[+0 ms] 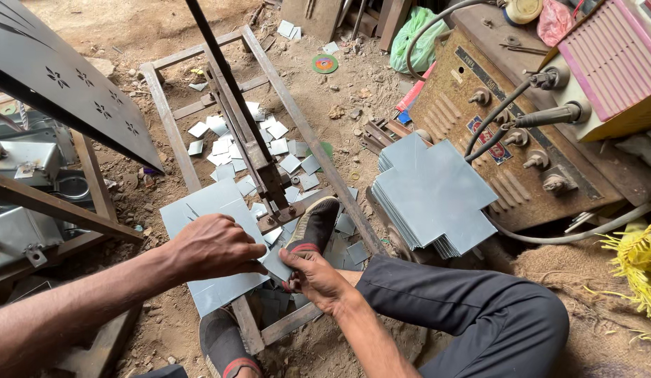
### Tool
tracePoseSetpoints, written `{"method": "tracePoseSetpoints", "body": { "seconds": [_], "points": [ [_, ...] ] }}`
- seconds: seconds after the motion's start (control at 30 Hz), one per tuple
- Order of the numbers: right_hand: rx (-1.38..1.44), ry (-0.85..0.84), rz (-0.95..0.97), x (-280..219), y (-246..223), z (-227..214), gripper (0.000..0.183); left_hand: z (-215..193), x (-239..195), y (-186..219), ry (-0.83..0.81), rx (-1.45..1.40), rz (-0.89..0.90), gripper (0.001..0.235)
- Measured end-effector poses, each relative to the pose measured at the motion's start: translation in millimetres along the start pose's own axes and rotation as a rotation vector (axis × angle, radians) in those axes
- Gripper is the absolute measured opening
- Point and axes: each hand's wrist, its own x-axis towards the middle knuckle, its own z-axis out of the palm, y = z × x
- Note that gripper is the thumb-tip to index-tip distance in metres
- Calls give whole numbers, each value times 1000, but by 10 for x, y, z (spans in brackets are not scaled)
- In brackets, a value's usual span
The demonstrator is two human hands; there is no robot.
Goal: The person aligns metal sheets with a lever shear and pulls the handle down to cut them, handling the items one at a time and placing the processed pieces in a stack.
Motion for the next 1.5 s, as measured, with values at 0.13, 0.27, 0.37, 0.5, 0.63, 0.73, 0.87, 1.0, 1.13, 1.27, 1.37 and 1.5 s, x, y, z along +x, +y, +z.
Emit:
{"method": "tracePoseSetpoints", "body": {
  "seconds": [0.13, 0.27, 0.37, 0.5, 0.63, 0.73, 0.87, 1.0, 1.13, 1.27, 1.37, 1.5],
  "points": [
    [-22, 4, 2, -47, -51, 79, 36, 16, 23, 6, -2, -2, 14, 43],
    [-387, 183, -206, -234, -228, 363, 38, -20, 30, -21, -49, 19, -22, 43],
    [-829, 239, -708, -301, -357, 453, 38, -22, 12, -29, -16, -18, 2, 38],
    [-442, 194, -253, -224, -233, 359, 41, 24, -8, -18, 17, -16, 17, 40],
    [-222, 87, -88, -138, -123, 170, 42, 18, 4, -1, 62, -27, 77, 43],
    [-273, 155, -89, -171, -146, 256, 43, -8, 11, -13, -53, -29, 27, 44],
    [-490, 178, -353, -270, -288, 418, 44, 2, 1, -39, -42, -7, 4, 45],
    [-461, 179, -248, -252, -275, 402, 43, 31, -18, -31, 18, -18, 27, 44],
    [-360, 145, -218, -230, -201, 361, 44, -9, -11, -11, -9, -12, 45, 44],
    [-414, 121, -354, -255, -251, 380, 39, -15, 18, -21, -75, 14, 7, 46],
    [-457, 149, -296, -235, -242, 368, 38, 24, 8, -29, -5, -22, 34, 45],
    [-378, 145, -200, -212, -187, 348, 43, 27, 6, -21, 3, -5, 53, 44]
  ]
}}
